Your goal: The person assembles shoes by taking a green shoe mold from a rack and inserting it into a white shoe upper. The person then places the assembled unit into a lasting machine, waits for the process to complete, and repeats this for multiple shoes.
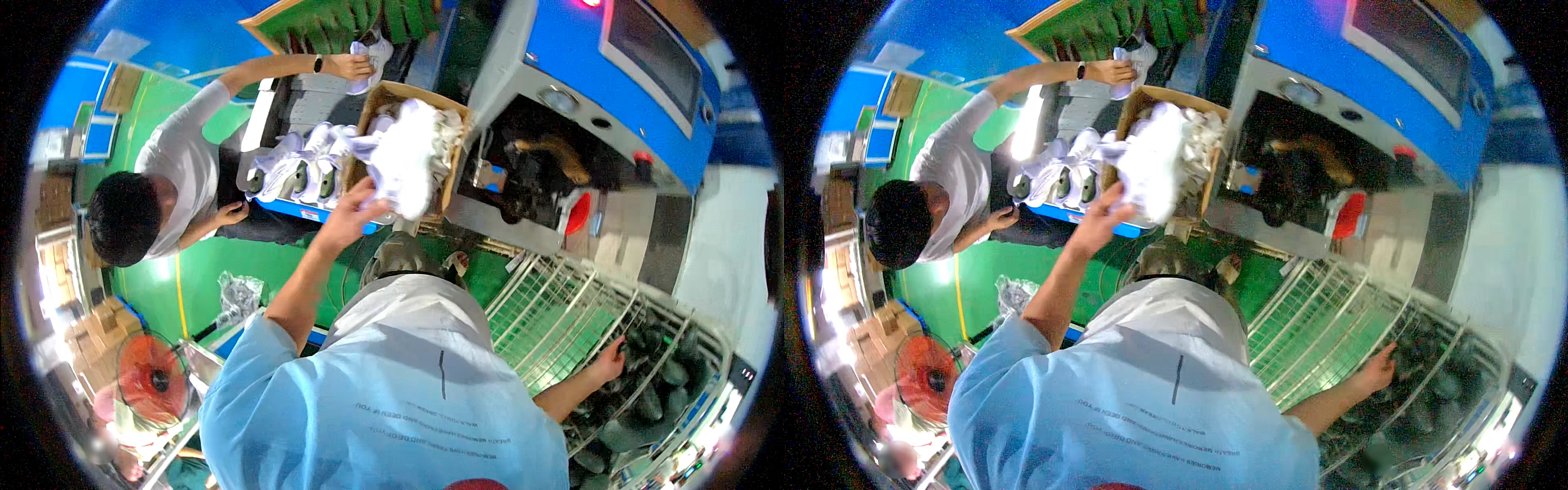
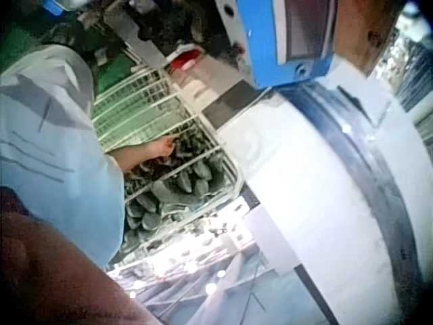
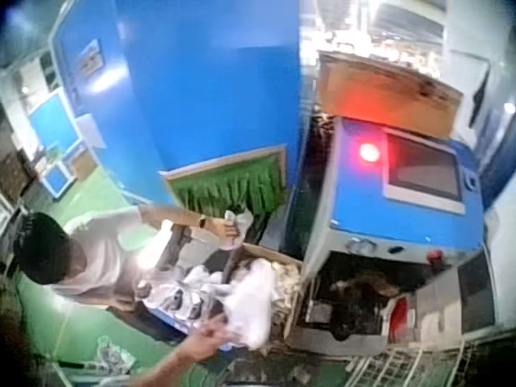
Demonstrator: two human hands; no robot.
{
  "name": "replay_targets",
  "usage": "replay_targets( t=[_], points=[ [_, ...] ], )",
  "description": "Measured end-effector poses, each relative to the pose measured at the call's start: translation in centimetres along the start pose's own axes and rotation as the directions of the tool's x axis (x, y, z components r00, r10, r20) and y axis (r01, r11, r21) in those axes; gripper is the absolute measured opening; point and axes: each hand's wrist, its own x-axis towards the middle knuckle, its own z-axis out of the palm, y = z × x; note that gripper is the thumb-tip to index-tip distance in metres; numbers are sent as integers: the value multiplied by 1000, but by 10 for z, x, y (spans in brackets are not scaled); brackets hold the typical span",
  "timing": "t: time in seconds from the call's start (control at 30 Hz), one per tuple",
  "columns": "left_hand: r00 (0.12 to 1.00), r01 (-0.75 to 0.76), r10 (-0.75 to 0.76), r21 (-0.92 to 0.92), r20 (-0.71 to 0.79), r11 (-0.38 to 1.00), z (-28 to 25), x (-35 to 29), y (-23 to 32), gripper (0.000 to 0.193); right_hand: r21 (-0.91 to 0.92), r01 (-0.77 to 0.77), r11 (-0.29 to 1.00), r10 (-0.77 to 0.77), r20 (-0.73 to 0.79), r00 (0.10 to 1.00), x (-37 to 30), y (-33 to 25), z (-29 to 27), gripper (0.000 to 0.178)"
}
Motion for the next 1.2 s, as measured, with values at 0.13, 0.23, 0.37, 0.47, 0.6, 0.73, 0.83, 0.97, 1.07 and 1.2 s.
replay_targets(
  t=[0.13,0.23,0.37,0.47,0.6,0.73,0.83,0.97,1.07,1.2],
  points=[
    [980,-175,196,572,25,802,35,39,-79,45,-224,-89,970,112,93,989,-55,60,-10,44],
    [979,-34,188,833,-84,553,68,67,-80,34,-478,-584,657,750,329,574,-51,61,-33,34],
    [985,-12,150,827,-87,562,44,75,-76,32,-703,-353,618,600,131,789,-124,158,20,31],
    [978,-101,204,759,-42,643,-1,50,-19,34,-866,-116,487,448,134,884,-136,187,28,30],
    [990,-136,93,589,103,796,-52,-30,31,45,-974,-36,226,476,78,876,-137,234,33,40],
    [997,-72,62,603,37,795,-75,-146,38,42,-997,-14,70,724,41,689,-147,286,30,51],
    [956,266,-115,632,-269,728,-74,-260,15,39,-994,99,-44,771,29,636,-142,326,27,44],
    [679,701,-171,562,-714,440,-62,-420,-43,40,-938,284,-198,841,-14,541,-174,358,13,41],
    [322,937,-215,279,-922,210,-44,-542,-65,44,-857,391,-334,875,-128,466,-190,386,13,44],
    [-71,995,-42,-74,-997,65,-32,-693,-58,42,-742,578,-339,911,-107,398,-238,395,2,45]
  ],
)
